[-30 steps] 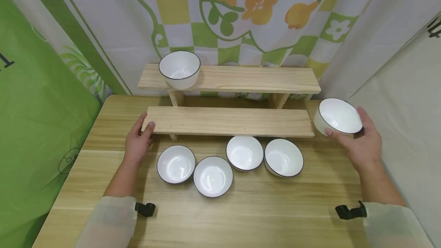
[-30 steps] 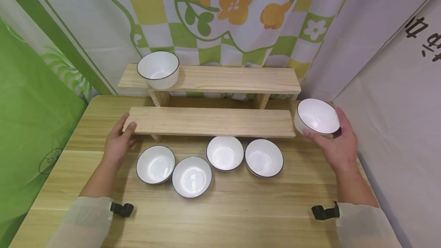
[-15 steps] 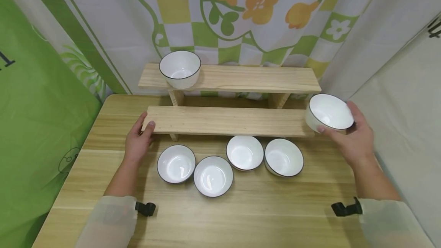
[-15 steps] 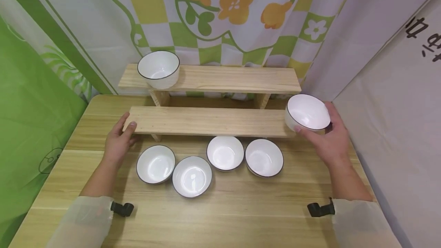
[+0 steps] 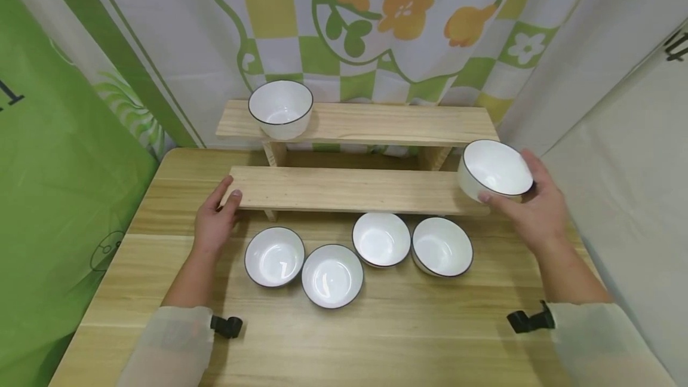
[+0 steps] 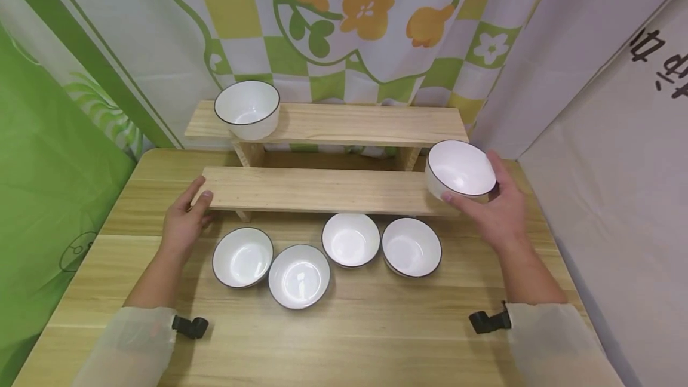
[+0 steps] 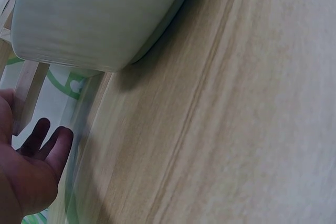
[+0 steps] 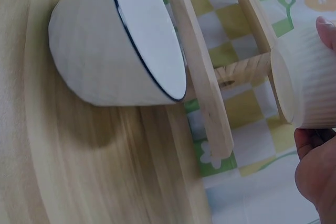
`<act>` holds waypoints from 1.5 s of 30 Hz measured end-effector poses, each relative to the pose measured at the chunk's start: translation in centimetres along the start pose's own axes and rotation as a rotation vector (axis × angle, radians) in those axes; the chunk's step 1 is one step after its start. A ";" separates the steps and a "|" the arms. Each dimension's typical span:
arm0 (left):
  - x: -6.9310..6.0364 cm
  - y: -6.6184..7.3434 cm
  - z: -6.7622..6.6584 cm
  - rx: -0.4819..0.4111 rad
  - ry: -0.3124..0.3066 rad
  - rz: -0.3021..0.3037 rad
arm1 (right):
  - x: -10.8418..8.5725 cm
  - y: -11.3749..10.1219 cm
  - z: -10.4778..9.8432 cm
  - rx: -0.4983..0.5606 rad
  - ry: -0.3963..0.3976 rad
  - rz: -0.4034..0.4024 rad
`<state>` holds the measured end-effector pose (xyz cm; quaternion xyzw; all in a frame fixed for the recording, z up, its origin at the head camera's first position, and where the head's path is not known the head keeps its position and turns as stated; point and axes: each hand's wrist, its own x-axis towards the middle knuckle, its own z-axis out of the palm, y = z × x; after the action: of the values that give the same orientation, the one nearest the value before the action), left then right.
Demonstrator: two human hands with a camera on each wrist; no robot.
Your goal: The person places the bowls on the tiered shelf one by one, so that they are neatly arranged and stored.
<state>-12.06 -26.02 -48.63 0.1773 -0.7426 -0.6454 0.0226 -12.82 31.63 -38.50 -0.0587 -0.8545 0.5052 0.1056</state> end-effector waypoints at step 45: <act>-0.1 0.1 0.2 -0.039 0.017 0.050 | 2.9 -7.1 6.8 0.062 -0.120 -0.105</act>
<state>-11.99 -25.81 -48.53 0.1635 -0.7340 -0.6574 0.0483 -17.25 23.07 -35.13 0.0202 -0.8451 0.5279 0.0823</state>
